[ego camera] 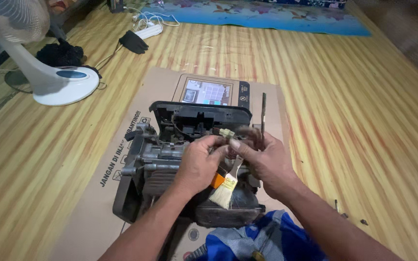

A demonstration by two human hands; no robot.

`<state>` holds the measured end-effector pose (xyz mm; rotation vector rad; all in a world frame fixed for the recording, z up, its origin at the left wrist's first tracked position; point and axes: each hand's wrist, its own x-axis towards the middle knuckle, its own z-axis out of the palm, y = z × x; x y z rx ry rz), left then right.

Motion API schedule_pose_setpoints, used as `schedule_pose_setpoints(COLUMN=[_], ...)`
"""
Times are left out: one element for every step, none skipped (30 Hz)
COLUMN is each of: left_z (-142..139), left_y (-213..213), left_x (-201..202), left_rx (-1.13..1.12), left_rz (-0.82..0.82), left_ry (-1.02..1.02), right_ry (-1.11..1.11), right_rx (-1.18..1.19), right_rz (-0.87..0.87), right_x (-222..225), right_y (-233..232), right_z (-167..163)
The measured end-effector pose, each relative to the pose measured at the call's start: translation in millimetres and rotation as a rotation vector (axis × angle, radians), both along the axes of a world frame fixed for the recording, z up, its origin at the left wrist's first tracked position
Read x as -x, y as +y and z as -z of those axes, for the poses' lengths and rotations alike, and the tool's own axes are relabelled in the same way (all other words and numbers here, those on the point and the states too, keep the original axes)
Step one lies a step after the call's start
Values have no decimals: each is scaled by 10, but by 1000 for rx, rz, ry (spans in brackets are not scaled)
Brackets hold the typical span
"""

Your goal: The person services an opened sewing machine placed on cardboard on the floor. They use a brush and a screwdriver to clean and adjust internal components, manipulate an orange part and wiring, and reposition the machine while working on its mechanism.

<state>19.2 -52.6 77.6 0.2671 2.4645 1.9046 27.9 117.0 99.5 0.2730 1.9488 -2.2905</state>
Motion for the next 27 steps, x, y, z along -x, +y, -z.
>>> schedule_pose_setpoints(left_z=[17,39,62,81,98,115,130,137,143,149,151,152,151,148,143,137,133,128,123,119,115,114,116,113,112,112,107], left_y=[2,8,14,17,20,17,15,18,17,15,10,6,0,-13,-24,-29,-36,-44,-48,-46,-35,-23,-12,1,23,54,72], left_x=[5,0,-6,1,7,7,6,13,15,16,19,18,21,29,40,51,62,74,82,89,95,88,72,62,49,31,23], left_rx=[11,22,31,-5,-40,-73,-17,36,90,84,78,73,139,205,271,301,331,362,392,421,449,440,434,428,387,344,301], left_rz=[-6,-12,-16,-13,-10,-5,-31,-58,-86,-106,-126,-146,-175,-204,-230,-227,-224,-221,-209,-196,-185,-180,-174,-168,-174,-181,-187], left_ry=[93,183,271,234,197,159,216,277,334,399,464,527,631,736,840,875,910,947,977,1005,1035,1049,1062,1076,1011,946,880], right_ry=[34,66,97,121,144,166,155,146,136,89,42,-6,-1,4,9,-31,-70,-107,-127,-148,-168,-165,-163,-159,-137,-114,-92], right_rx=[-31,-62,-94,-106,-117,-125,-147,-171,-195,-152,-108,-64,-32,0,33,142,251,362,345,327,308,297,289,281,281,280,278], right_rz=[-11,-22,-30,-36,-43,-49,-52,-56,-60,-50,-39,-27,-7,14,37,-17,-72,-127,-144,-160,-176,-166,-157,-148,-170,-192,-214], right_x=[12,6,-3,0,-2,-13,-29,-49,-75,-91,-102,-113,-117,-113,-105,-95,-85,-70,-57,-46,-35,-26,-17,-7,3,19,31], right_y=[12,31,53,54,53,50,41,39,29,17,6,-13,-28,-42,-49,-25,6,28,48,68,91,107,117,126,136,150,158], right_z=[29,63,96,125,144,150,145,120,85,43,-4,-43,-74,-94,-102,-109,-103,-84,-57,-25,3,30,55,72,80,78,73])
